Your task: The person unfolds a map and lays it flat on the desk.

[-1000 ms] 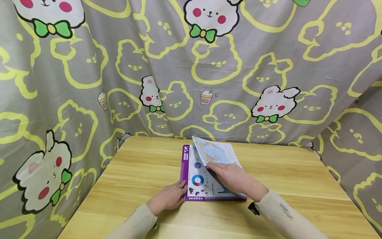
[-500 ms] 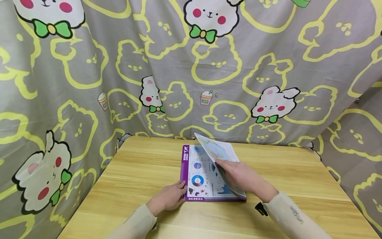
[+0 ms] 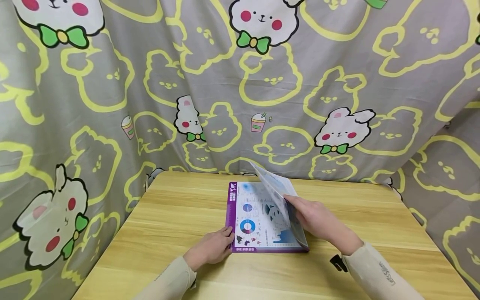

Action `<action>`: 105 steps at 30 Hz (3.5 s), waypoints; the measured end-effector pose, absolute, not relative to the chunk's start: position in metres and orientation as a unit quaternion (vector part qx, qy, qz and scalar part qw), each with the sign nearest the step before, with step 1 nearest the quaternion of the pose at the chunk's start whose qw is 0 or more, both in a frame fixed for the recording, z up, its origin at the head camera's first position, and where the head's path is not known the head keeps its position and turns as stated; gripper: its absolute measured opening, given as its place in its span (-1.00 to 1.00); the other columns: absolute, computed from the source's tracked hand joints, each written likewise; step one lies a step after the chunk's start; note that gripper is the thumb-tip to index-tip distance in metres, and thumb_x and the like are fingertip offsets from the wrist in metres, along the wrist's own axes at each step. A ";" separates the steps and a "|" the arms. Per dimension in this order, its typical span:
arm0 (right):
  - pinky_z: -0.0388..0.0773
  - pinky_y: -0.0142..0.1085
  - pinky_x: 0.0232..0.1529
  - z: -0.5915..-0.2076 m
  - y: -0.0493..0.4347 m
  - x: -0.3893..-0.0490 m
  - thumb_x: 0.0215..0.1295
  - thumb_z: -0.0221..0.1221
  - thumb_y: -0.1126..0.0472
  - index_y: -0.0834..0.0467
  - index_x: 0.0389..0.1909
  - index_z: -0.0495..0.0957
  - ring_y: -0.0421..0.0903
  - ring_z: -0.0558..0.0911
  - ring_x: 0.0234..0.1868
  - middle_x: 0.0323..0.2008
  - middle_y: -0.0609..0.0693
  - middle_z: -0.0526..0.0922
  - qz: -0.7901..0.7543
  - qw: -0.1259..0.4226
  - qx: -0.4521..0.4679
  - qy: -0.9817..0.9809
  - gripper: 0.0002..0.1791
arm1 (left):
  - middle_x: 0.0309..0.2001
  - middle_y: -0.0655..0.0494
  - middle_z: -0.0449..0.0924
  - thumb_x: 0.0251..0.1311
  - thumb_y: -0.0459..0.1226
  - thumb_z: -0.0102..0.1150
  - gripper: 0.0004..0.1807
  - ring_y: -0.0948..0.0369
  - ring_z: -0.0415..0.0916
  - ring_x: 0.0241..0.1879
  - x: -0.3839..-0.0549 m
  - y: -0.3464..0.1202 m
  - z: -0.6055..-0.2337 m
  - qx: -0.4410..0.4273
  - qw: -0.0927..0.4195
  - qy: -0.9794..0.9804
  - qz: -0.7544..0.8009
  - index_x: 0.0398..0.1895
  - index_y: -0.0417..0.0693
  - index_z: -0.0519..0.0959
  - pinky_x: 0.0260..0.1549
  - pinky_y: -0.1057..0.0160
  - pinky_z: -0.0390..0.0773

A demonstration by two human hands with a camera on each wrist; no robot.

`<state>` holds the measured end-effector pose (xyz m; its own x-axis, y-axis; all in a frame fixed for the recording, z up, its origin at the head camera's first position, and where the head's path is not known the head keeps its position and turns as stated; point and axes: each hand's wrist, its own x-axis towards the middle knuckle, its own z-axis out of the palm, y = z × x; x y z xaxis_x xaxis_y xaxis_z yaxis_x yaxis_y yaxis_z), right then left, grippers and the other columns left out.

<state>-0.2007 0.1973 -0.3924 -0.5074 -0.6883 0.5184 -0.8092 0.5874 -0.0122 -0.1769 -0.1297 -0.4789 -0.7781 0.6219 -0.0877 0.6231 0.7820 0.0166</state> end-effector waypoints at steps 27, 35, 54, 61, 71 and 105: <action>0.59 -0.23 -0.55 -0.394 0.239 -0.198 0.48 -0.30 0.05 0.36 0.08 0.46 -0.11 0.58 -0.51 -0.23 0.17 0.63 0.160 0.360 0.390 -0.832 -0.47 | 0.29 -0.20 0.30 0.25 -0.11 0.12 -0.45 -0.07 0.27 0.27 -0.175 -0.129 -0.477 0.329 0.048 0.943 -0.005 0.24 -0.23 0.42 0.20 0.04 0.36; 0.54 -0.19 -0.59 -0.393 0.257 -0.193 0.48 -0.26 0.11 0.41 0.08 0.44 -0.08 0.58 -0.50 -0.20 0.24 0.63 0.162 0.393 0.378 -0.823 -0.51 | 0.29 -0.21 0.30 0.26 -0.11 0.11 -0.45 -0.06 0.27 0.27 -0.176 -0.129 -0.478 0.333 0.044 0.942 -0.010 0.24 -0.24 0.42 0.20 0.05 0.35; 0.49 -0.15 -0.59 -0.393 0.295 -0.187 0.49 -0.26 0.09 0.38 0.08 0.47 0.03 0.61 -0.47 -0.23 0.23 0.63 0.134 0.424 0.349 -0.825 -0.50 | 0.29 -0.20 0.31 0.25 -0.11 0.13 -0.45 -0.07 0.28 0.26 -0.175 -0.128 -0.478 0.328 0.047 0.943 -0.011 0.23 -0.23 0.43 0.20 0.06 0.35; 0.50 -0.12 -0.57 -0.393 0.308 -0.184 0.47 -0.27 0.10 0.38 0.07 0.48 0.05 0.62 -0.46 -0.20 0.23 0.63 0.119 0.418 0.331 -0.837 -0.49 | 0.29 -0.21 0.30 0.25 -0.11 0.12 -0.45 -0.07 0.28 0.26 -0.176 -0.128 -0.480 0.330 0.044 0.943 -0.012 0.24 -0.24 0.41 0.20 0.06 0.35; 0.50 -0.09 -0.56 -0.394 0.320 -0.182 0.45 -0.28 0.11 0.37 0.05 0.49 0.07 0.62 -0.41 -0.21 0.23 0.63 0.109 0.428 0.317 -0.839 -0.49 | 0.29 -0.22 0.29 0.27 -0.12 0.10 -0.45 -0.08 0.27 0.27 -0.177 -0.129 -0.480 0.331 0.043 0.943 -0.009 0.24 -0.25 0.41 0.20 0.05 0.35; 0.16 -0.34 -0.80 -0.410 0.356 -0.176 0.41 -0.29 0.07 0.30 0.04 0.52 -0.09 0.42 -0.63 -0.27 0.18 0.63 0.086 0.435 0.278 -0.852 -0.47 | 0.30 -0.20 0.29 0.26 -0.11 0.10 -0.44 -0.06 0.25 0.29 -0.176 -0.136 -0.480 0.315 0.053 0.947 0.014 0.24 -0.25 0.41 0.22 0.04 0.32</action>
<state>-0.1757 0.3555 -0.4105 -0.4661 -0.3998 0.7893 -0.5489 0.8303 0.0964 -0.1757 -0.1361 -0.4800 -0.7959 0.5985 -0.0912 0.5955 0.8011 0.0607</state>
